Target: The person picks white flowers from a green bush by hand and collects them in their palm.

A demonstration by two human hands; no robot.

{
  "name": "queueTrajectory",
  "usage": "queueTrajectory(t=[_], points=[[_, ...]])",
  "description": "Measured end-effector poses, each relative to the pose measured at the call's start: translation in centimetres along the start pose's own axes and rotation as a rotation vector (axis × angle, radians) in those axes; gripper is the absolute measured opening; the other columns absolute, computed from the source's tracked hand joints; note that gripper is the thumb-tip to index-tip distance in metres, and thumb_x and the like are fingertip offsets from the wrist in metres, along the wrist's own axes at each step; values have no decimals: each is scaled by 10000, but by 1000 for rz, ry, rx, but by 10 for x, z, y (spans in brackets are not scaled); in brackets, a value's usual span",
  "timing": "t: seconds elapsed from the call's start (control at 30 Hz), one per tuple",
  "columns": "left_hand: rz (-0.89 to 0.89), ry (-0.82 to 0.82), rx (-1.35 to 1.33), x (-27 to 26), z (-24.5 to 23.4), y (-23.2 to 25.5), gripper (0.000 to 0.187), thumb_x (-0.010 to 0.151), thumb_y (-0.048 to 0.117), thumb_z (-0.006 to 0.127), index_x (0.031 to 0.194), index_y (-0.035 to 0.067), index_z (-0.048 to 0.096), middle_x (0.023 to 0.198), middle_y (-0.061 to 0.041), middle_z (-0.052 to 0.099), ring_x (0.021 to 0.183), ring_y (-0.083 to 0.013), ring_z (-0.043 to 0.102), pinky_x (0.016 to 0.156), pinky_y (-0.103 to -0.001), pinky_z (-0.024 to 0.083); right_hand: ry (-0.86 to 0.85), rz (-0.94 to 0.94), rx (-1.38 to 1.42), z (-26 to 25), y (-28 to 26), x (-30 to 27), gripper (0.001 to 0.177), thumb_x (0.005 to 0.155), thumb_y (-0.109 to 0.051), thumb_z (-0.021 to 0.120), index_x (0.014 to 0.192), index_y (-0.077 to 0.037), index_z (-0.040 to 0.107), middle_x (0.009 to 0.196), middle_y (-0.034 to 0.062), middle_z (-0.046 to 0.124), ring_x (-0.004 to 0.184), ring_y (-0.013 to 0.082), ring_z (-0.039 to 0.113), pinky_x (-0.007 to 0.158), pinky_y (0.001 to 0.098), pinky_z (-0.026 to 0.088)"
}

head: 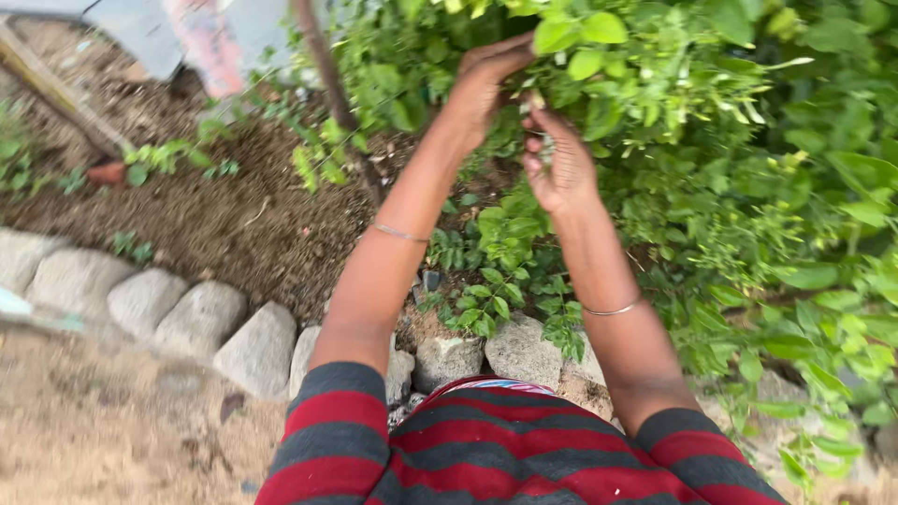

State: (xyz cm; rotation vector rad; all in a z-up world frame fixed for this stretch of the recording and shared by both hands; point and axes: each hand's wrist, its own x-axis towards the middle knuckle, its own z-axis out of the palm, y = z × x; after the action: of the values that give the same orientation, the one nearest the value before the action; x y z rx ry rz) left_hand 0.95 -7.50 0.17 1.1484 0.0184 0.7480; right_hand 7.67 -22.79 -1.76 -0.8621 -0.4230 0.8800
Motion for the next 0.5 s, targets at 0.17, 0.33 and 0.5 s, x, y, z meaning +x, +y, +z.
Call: queueTrajectory(t=[0.17, 0.33, 0.5], points=[[-31, -35, -52, 2, 4, 7, 419, 936, 141, 659, 1328, -8, 667, 1186, -141, 762, 1051, -253, 697, 943, -416, 576, 59, -22, -4, 1, 1, 6, 361, 843, -228, 866, 1078, -49, 659, 862, 21, 660, 589, 55, 509, 427, 180, 379], [-3, -22, -61, 11, -2, 9, 377, 934, 113, 682, 1273, -52, 695, 1219, -154, 751, 1090, -244, 690, 983, -404, 557, 3, -33, -1, 11, 1, -5, 362, 836, -239, 847, 1106, -38, 713, 862, 23, 669, 579, 46, 484, 428, 181, 374], [-31, -37, -125, 14, -9, 8, 363, 911, 98, 689, 1239, -56, 707, 1220, -136, 750, 1150, -232, 657, 1062, -401, 494, -39, 14, 137, 26, -1, -12, 350, 847, -294, 797, 1066, -30, 729, 778, 25, 622, 527, 72, 478, 386, 194, 358]])
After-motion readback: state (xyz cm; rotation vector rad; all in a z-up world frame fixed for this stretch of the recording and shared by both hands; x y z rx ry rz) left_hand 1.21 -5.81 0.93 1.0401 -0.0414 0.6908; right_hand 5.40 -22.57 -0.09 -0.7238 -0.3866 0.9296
